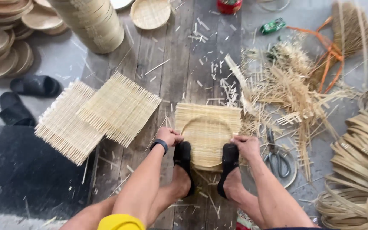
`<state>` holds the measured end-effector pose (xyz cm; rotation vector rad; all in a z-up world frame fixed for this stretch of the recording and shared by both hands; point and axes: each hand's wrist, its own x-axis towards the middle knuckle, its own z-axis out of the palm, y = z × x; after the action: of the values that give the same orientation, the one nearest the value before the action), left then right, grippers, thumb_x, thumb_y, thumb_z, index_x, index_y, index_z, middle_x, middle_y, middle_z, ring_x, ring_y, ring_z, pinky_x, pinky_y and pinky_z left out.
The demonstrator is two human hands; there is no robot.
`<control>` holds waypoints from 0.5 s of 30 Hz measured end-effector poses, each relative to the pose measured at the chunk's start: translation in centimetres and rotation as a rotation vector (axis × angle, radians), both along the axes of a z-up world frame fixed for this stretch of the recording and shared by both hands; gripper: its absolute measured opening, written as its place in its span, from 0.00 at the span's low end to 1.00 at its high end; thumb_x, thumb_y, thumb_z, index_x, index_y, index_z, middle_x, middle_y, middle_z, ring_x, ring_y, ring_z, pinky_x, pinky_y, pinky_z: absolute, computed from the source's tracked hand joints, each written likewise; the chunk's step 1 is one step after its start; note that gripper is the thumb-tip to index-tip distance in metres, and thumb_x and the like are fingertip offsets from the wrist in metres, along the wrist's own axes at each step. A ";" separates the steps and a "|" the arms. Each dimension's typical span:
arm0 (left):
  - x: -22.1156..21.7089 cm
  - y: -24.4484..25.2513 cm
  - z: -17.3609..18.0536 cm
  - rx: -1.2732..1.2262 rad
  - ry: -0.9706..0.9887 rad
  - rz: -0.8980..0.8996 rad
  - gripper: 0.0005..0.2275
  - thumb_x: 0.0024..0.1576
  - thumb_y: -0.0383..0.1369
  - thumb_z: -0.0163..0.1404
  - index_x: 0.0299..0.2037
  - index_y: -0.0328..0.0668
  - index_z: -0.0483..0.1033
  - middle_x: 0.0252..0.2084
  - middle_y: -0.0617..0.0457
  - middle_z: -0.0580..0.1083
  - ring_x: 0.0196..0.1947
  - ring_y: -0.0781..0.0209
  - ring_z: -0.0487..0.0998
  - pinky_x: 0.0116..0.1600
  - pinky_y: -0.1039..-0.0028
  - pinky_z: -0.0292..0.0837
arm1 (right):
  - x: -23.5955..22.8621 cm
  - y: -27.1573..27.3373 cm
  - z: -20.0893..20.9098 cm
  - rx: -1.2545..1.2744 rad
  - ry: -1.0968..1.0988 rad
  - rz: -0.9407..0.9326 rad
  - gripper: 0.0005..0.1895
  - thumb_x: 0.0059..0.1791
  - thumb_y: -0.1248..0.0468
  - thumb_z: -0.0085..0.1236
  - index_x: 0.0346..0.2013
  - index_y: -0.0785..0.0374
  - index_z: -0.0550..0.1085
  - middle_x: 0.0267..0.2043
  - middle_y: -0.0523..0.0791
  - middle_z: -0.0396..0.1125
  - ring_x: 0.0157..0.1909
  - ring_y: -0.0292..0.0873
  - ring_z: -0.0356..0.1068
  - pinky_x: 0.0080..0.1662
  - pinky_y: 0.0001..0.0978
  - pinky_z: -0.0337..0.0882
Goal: Manually assembling and trimming bamboo mats into circular basket components using scissors and specialized molds.
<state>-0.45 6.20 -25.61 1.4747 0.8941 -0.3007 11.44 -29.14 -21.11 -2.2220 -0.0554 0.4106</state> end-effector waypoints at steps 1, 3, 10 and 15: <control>1.4 -0.3 2.9 0.001 -0.020 -0.010 0.10 0.44 0.25 0.68 0.32 0.27 0.82 0.29 0.45 0.81 0.26 0.57 0.81 0.32 0.67 0.78 | -0.2 0.9 1.4 0.001 -0.020 -0.010 0.16 0.39 0.58 0.73 0.38 0.60 0.84 0.36 0.48 0.79 0.36 0.42 0.79 0.42 0.33 0.76; 3.4 -1.0 8.4 0.639 -0.037 -0.454 0.15 0.40 0.30 0.69 0.38 0.44 0.84 0.38 0.47 0.81 0.39 0.52 0.82 0.48 0.66 0.79 | -1.5 2.7 3.8 -0.224 -0.183 0.138 0.20 0.44 0.57 0.69 0.50 0.56 0.80 0.47 0.51 0.76 0.50 0.46 0.76 0.54 0.35 0.74; 10.7 -5.6 7.2 1.128 -0.886 -0.565 0.12 0.59 0.44 0.51 0.41 0.53 0.85 0.54 0.46 0.77 0.55 0.43 0.73 0.58 0.53 0.67 | -9.8 11.1 8.1 -0.600 -0.450 1.045 0.43 0.49 0.42 0.49 0.70 0.67 0.56 0.74 0.64 0.40 0.75 0.69 0.33 0.69 0.70 0.32; 10.8 -6.1 7.4 0.817 -0.551 -0.508 0.13 0.63 0.45 0.48 0.45 0.53 0.83 0.52 0.56 0.78 0.53 0.51 0.76 0.59 0.61 0.71 | -11.0 10.2 5.8 -0.450 -0.881 0.884 0.41 0.48 0.47 0.51 0.68 0.71 0.61 0.70 0.64 0.51 0.73 0.70 0.44 0.67 0.73 0.42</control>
<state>10.39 0.07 -18.17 2.3852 0.1567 0.1405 0.42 -18.93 -15.35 -2.5449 -1.5683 -0.1632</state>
